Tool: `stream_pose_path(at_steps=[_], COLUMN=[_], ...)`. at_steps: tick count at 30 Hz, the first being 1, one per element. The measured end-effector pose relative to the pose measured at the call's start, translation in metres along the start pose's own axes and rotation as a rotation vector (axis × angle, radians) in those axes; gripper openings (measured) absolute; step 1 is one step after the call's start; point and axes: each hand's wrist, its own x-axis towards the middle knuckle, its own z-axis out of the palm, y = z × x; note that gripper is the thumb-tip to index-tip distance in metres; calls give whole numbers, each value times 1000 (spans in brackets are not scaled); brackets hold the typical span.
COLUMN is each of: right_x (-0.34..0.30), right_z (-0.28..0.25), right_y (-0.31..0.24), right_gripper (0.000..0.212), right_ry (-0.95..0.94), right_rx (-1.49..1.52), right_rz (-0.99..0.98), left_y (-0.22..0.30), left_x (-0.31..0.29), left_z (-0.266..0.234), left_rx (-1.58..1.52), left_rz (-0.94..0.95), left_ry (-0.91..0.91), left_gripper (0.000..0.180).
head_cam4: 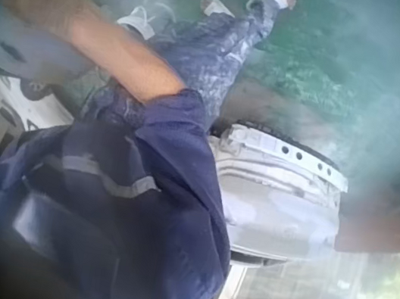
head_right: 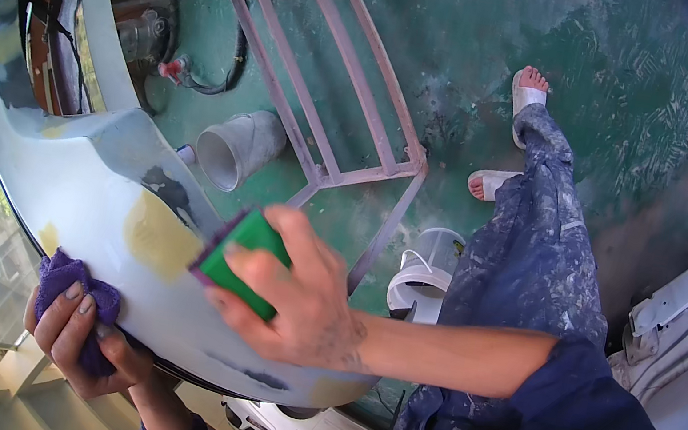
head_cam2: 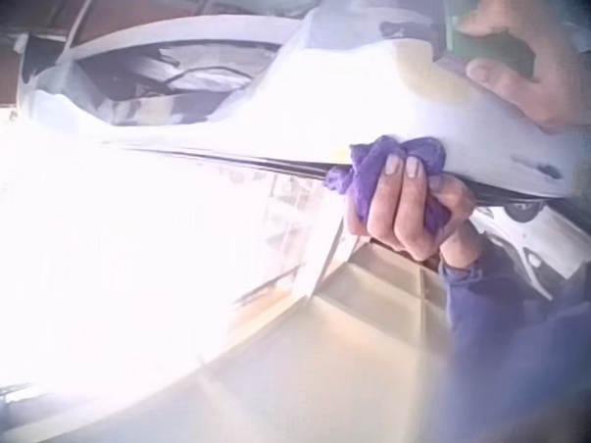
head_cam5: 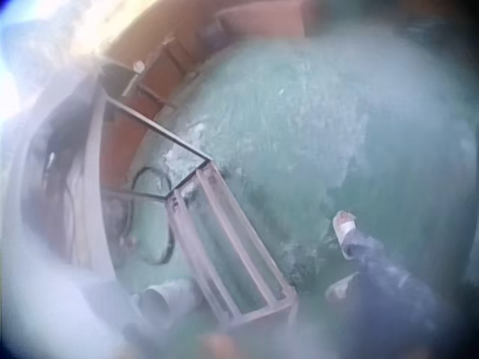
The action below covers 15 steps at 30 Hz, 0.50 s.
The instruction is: The person sands a white car bumper with a green sanding block while wiping the surface with a purple cloth. The person moves along the bumper, sanding different sections and wiping away dust.
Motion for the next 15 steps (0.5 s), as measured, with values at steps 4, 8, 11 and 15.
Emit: stream_pose_path(at_steps=[4, 8, 11, 15], right_x=[-9, 22, 71, -8], right_z=[-5, -2, 13, 3], right_y=[-2, -8, -5, -27], right_gripper=[42, 41, 39, 39], right_ry=[-13, -77, -96, 9], right_rx=[-38, -45, -60, -54], right_rz=[2, 43, 111, 112], left_y=[4, 3, 4, 5], left_x=[3, 0, -3, -9], left_z=[2, -3, 2, -1], left_rx=[-30, 7, -3, -67], left_rz=[-26, 3, -1, 19], left_ry=[4, -18, 16, 49], left_gripper=[23, 26, 25, 21])
